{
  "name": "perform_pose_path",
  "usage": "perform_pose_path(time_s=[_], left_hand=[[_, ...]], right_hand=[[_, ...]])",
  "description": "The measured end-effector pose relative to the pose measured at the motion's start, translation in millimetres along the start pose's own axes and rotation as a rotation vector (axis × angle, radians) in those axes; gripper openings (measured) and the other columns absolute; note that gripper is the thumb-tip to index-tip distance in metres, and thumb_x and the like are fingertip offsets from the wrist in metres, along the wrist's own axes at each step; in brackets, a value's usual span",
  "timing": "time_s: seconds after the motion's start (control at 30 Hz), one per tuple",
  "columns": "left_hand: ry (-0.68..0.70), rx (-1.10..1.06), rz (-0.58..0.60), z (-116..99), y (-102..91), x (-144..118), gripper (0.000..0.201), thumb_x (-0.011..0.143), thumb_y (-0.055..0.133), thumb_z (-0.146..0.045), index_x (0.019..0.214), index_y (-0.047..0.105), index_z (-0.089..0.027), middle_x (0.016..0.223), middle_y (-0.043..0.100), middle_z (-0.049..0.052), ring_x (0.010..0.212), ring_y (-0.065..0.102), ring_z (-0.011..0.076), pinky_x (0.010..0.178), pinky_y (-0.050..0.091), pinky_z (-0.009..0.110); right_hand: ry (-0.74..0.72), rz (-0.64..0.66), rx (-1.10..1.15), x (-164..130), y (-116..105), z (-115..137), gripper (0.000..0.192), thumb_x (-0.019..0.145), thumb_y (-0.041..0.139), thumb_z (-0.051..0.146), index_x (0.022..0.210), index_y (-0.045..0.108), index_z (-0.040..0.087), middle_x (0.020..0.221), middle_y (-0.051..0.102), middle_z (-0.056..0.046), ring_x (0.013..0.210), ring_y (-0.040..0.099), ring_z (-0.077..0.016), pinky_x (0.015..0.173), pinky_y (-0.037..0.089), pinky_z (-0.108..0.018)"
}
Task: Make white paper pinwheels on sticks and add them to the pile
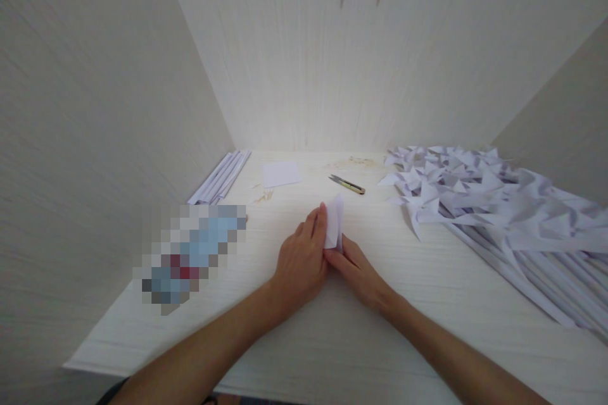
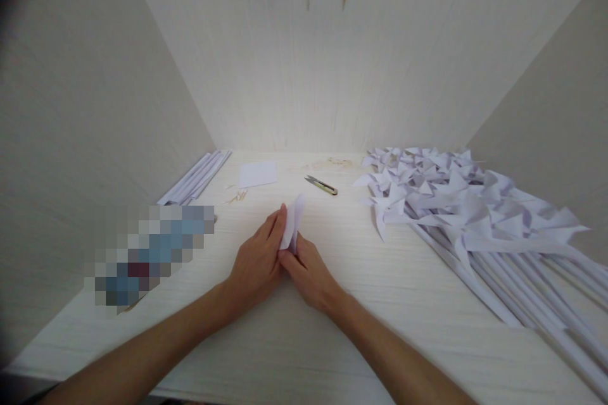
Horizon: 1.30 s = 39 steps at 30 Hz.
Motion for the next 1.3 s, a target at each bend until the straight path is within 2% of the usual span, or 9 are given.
perform_pose_path(time_s=[0.13,0.33,0.53,0.6,0.67,0.77,0.9,1.03,1.3], left_hand=[[-0.003,0.037,0.010,-1.8,-0.9,-0.5,0.070,0.078,0.037,-0.024,0.140,0.006,-0.013,0.133,0.036,0.018,0.111,0.045,0.0279,0.084,0.044,0.041],[-0.007,-0.015,-0.021,-5.6,1.3,-2.0,0.071,0.077,0.040,-0.024,0.137,0.008,-0.005,0.130,0.037,0.022,0.115,0.041,0.0290,0.091,0.040,0.044],[-0.036,-0.465,-0.050,1.0,-9.8,-1.8,0.063,0.074,0.048,-0.029,0.132,0.027,-0.013,0.128,0.041,0.016,0.117,0.042,0.0260,0.095,0.038,0.042],[-0.146,-0.690,-0.073,14.3,-13.6,1.4,0.045,0.079,0.041,-0.033,0.120,0.042,-0.014,0.114,0.053,0.013,0.101,0.052,0.0215,0.087,0.044,0.037],[-0.264,-0.889,0.048,22.3,-3.5,4.1,0.040,0.083,0.034,-0.041,0.108,0.049,-0.014,0.090,0.060,0.008,0.075,0.058,0.0170,0.065,0.050,0.031],[-0.348,-1.066,0.242,22.6,13.5,3.6,0.044,0.084,0.027,-0.048,0.095,0.050,-0.013,0.059,0.056,0.002,0.047,0.051,0.0127,0.043,0.043,0.024],[-0.385,-1.023,0.236,28.4,17.6,2.3,0.046,0.083,0.026,-0.055,0.078,0.048,-0.015,0.043,0.045,-0.003,0.036,0.040,0.0091,0.037,0.033,0.021],[-0.328,-0.908,0.209,28.5,9.2,5.1,0.055,0.082,0.023,-0.060,0.068,0.052,-0.015,0.049,0.048,0.000,0.045,0.043,0.0105,0.042,0.033,0.023],[-0.207,-0.773,0.201,23.8,3.9,7.5,0.057,0.082,0.021,-0.058,0.068,0.053,-0.014,0.056,0.050,0.001,0.052,0.045,0.0120,0.049,0.035,0.024]], right_hand=[[0.021,0.005,0.005,-0.1,-0.6,0.2,0.030,0.079,0.050,0.033,0.102,0.057,0.015,0.096,0.064,-0.007,0.091,0.056,-0.0211,0.084,0.042,-0.034],[0.048,-0.140,-0.001,2.5,-10.6,-5.5,0.034,0.085,0.040,0.038,0.105,0.056,0.015,0.098,0.064,-0.008,0.089,0.056,-0.0192,0.083,0.042,-0.033],[0.123,-0.275,0.153,3.9,-25.5,-17.2,0.027,0.079,0.049,0.041,0.088,0.057,0.016,0.082,0.062,-0.005,0.071,0.057,-0.0161,0.064,0.047,-0.028],[0.158,-0.272,0.194,5.1,-26.1,-21.6,0.028,0.077,0.051,0.043,0.084,0.056,0.017,0.076,0.061,-0.003,0.059,0.054,-0.0136,0.052,0.045,-0.026],[0.169,-0.248,0.200,6.3,-24.5,-22.6,0.028,0.076,0.053,0.044,0.081,0.054,0.017,0.069,0.059,-0.001,0.053,0.051,-0.0118,0.047,0.042,-0.024],[0.137,-0.154,0.156,7.3,-16.7,-16.9,0.026,0.078,0.051,0.044,0.076,0.051,0.018,0.057,0.055,0.002,0.050,0.050,-0.0115,0.046,0.039,-0.024],[0.114,-0.133,-0.005,4.8,-15.0,-10.9,0.030,0.081,0.045,0.045,0.068,0.047,0.018,0.051,0.045,0.005,0.046,0.040,-0.0095,0.044,0.031,-0.023],[0.145,-0.148,-0.085,3.2,-17.7,-11.4,0.033,0.081,0.043,0.047,0.065,0.046,0.018,0.051,0.039,0.005,0.047,0.036,-0.0092,0.044,0.028,-0.023],[0.091,-0.147,-0.012,4.1,-18.1,-10.8,0.033,0.078,0.048,0.047,0.070,0.054,0.016,0.064,0.051,0.000,0.057,0.043,-0.0116,0.052,0.035,-0.025]])
Point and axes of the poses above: each hand's wrist, its own x-axis towards the middle knuckle, its own y-axis out of the palm, z = x × y, the point moved 8 cm from there along x, towards the middle knuckle
